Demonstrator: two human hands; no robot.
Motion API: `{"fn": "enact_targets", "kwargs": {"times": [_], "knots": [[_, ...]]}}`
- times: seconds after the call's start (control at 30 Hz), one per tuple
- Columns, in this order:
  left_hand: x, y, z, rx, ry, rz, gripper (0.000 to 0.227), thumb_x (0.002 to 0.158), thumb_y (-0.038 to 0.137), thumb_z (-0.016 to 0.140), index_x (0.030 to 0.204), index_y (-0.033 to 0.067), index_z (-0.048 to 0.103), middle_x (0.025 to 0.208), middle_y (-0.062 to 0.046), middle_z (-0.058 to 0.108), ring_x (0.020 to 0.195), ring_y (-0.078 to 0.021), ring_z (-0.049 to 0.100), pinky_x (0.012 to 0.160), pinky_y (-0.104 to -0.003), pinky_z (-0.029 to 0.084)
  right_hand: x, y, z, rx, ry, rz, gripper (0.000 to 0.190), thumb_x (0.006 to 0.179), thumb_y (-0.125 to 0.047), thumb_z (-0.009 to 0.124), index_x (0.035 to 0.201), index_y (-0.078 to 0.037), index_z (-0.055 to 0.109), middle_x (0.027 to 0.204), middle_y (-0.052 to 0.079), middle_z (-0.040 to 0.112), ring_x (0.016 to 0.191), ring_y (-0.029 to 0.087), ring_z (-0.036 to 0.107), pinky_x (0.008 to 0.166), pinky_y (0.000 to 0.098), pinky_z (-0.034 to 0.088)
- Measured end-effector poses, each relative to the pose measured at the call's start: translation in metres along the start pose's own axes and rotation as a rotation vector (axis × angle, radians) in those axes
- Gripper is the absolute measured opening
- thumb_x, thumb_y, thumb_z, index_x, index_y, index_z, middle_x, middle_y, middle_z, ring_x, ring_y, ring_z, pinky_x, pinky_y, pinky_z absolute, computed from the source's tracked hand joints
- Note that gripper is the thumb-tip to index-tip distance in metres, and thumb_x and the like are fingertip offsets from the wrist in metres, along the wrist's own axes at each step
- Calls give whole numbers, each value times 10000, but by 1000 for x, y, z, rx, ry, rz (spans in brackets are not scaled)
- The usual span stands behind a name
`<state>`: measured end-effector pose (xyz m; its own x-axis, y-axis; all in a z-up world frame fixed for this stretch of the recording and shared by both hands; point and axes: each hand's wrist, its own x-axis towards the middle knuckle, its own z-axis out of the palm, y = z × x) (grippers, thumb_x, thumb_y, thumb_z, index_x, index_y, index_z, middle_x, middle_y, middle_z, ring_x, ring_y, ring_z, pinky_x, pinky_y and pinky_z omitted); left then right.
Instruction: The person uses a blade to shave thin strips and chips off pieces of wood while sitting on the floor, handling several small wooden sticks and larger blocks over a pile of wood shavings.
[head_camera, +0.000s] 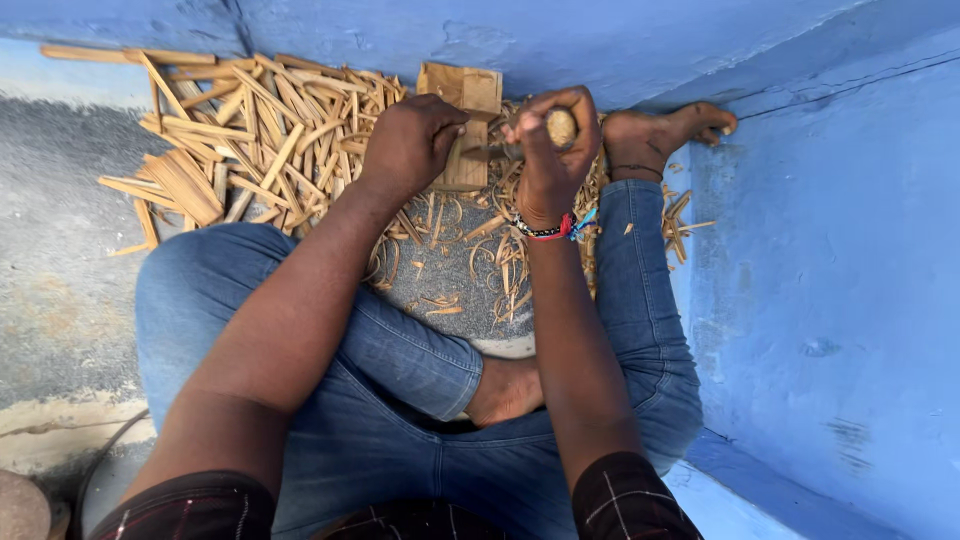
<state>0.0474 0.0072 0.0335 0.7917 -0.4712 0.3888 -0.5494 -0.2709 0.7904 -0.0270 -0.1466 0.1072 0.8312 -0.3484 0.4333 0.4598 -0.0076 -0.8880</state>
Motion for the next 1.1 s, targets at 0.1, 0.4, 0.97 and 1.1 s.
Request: {"fn": "enact_targets", "kwargs": {"times": [0.1, 0.4, 0.97, 1.1], "knots": [[-2, 4, -1, -32, -64, -9, 106, 959, 125, 744, 1006, 34, 772, 1007, -138, 753, 911, -316, 724, 846, -423, 573, 0, -2, 10, 84, -73, -47, 149, 1058, -128, 617, 971, -41, 533, 831, 78, 566, 699, 138, 554, 694, 315, 528], [3, -1, 2, -137, 50, 67, 113, 910, 36, 756, 1022, 36, 764, 985, -121, 748, 919, -294, 732, 820, -388, 581, 5, -7, 11, 80, -16, -36, 274, 1106, -178, 491, 866, -46, 498, 690, 79, 517, 546, 127, 475, 553, 305, 487], [8, -8, -1, -156, -5, -7, 61, 897, 50, 743, 952, 29, 726, 912, -141, 716, 865, -332, 705, 794, -436, 543, 7, 13, 28, 12, -30, -76, 288, 1089, -186, 496, 839, -43, 498, 657, 70, 502, 540, 144, 472, 482, 289, 458], [10, -10, -2, -132, 17, 4, 79, 895, 46, 732, 972, 31, 726, 926, -152, 710, 887, -355, 695, 783, -440, 543, 10, 13, 24, 59, -12, -155, 285, 1073, -179, 495, 819, -52, 490, 630, 55, 499, 499, 131, 472, 469, 308, 464]]}}
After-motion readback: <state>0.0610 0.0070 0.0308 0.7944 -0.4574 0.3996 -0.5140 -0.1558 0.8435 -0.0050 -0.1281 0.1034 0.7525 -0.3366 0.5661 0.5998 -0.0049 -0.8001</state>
